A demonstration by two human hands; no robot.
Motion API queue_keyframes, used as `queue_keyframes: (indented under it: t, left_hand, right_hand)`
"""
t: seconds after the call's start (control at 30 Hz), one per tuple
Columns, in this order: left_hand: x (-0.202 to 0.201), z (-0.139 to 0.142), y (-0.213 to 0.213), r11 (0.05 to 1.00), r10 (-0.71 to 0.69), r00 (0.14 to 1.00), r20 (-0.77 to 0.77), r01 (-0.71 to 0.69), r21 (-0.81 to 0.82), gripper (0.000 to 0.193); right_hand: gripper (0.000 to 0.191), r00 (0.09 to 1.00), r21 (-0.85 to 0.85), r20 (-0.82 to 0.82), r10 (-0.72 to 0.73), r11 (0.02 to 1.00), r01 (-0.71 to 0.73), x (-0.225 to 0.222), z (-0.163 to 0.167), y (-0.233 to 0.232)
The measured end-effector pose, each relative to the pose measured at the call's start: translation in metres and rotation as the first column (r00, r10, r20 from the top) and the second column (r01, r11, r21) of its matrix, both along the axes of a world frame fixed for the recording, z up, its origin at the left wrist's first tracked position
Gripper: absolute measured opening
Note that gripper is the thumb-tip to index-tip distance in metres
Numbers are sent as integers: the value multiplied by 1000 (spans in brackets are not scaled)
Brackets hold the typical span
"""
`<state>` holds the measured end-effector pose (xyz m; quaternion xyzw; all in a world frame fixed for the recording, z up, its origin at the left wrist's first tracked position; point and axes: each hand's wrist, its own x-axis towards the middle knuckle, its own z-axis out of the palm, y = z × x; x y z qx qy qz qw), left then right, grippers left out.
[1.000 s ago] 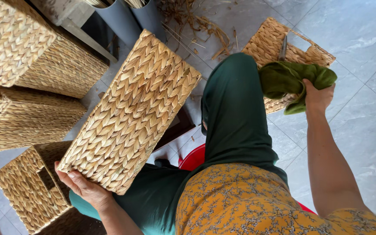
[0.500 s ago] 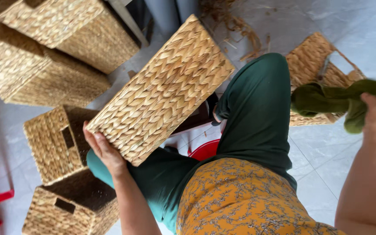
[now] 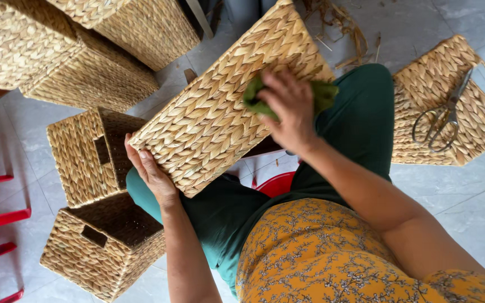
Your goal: The person sits with a woven water-hyacinth basket on their lap and wipes its interior and exterior with a green cloth, turning the basket to reach different sides, then holds it up at the end. Other finished baskets and raw stalks are visible around the workspace.
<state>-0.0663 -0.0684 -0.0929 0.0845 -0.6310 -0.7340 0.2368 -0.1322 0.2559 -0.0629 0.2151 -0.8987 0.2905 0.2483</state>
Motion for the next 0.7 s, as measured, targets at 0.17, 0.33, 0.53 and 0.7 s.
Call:
queue_keyframes:
  t: [0.17,0.33,0.53,0.7]
  left_hand:
    - [-4,-1,1,995,-30,997,-75,37,90,71]
    - [0,-4,3,986,-49,993,-103,65,153,66]
    - [-3,-13,-1,995,-83,985,-149,90,47,61]
    - [-6,-22,-5,994,-75,985,-154,86,63,62]
  right_hand:
    - [41,937,-6,56,344,939,-344,54,12,-87]
    - [59,763,49,117,635,764,-643,69,12,-129]
    - [38,862,277,-142,487,855,-438,15,-17,-42]
    - [36,978,249,-167,122,965,-78,-34,-5,63]
